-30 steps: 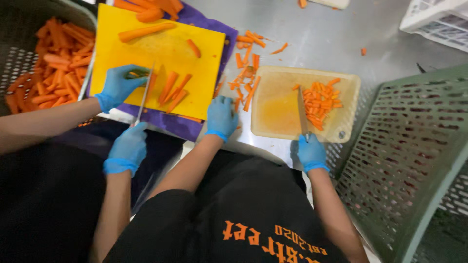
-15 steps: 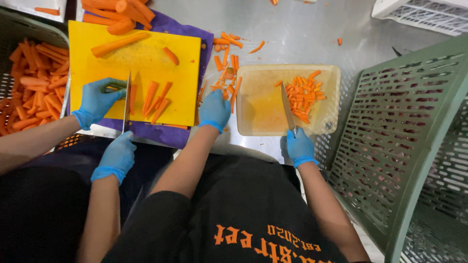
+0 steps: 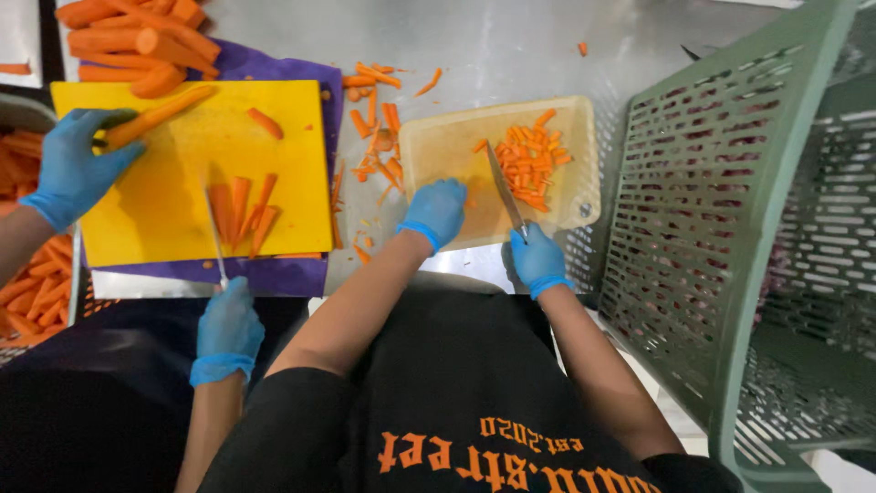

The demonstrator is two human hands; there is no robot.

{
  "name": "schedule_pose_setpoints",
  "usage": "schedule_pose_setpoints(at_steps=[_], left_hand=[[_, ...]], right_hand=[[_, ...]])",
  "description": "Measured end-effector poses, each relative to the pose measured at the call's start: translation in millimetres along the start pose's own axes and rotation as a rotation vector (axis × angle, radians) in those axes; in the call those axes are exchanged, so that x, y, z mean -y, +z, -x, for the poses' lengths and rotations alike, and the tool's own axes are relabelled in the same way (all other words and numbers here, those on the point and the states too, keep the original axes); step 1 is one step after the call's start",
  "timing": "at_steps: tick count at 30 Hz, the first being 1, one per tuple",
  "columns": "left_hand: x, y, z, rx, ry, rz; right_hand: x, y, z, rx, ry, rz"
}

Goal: The person cuts carrot sticks into small pieces on a small cutting board using a knife, then sweeps the cut pieces off the board into a green perforated basket beside the table, repeating the cycle with new carrot sticks. A coworker simultaneously cuts whole carrots on a larger yellow board nearby.

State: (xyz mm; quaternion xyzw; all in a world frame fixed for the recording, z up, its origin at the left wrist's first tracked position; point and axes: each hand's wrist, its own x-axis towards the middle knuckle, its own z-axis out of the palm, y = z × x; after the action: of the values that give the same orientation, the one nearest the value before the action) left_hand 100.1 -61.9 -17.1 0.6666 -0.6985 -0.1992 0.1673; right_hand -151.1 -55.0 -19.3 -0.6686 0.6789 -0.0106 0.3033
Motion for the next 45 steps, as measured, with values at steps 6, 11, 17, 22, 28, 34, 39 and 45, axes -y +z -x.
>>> schedule_pose_setpoints(at_steps=[6,11,17,22,28,34,39,45], left_hand=[[-19,-14,5,-0.046,0.009,0.002],[0,2,9,-0.060,-0.065,0.021],[2,34,-3,-0.197,-0.011,0.183],[-6,19,-5,-0.139,-0.014,0.281],[6,-2,24,-0.079,0.051,0.169],[1,18,19,-0.077,-0.007,0.164],[-7,23,14,-0.082,-0.057,0.214],[-8,21,12,-0.089,-0.063,0.261]], right_hand=[[-1,-3,13,-0.023,-0.066,0.080],[-2,-3,21,0.004,-0.076,0.061],[4,-8,24,0.063,-0.086,0.119],[10,-13,29,0.039,-0.086,0.088],[12,-11,37,0.053,-0.187,0.111],[13,-8,34,0.078,-0.168,0.108],[13,-12,33,0.066,-0.166,0.129],[9,-12,27,0.101,-0.129,0.185]])
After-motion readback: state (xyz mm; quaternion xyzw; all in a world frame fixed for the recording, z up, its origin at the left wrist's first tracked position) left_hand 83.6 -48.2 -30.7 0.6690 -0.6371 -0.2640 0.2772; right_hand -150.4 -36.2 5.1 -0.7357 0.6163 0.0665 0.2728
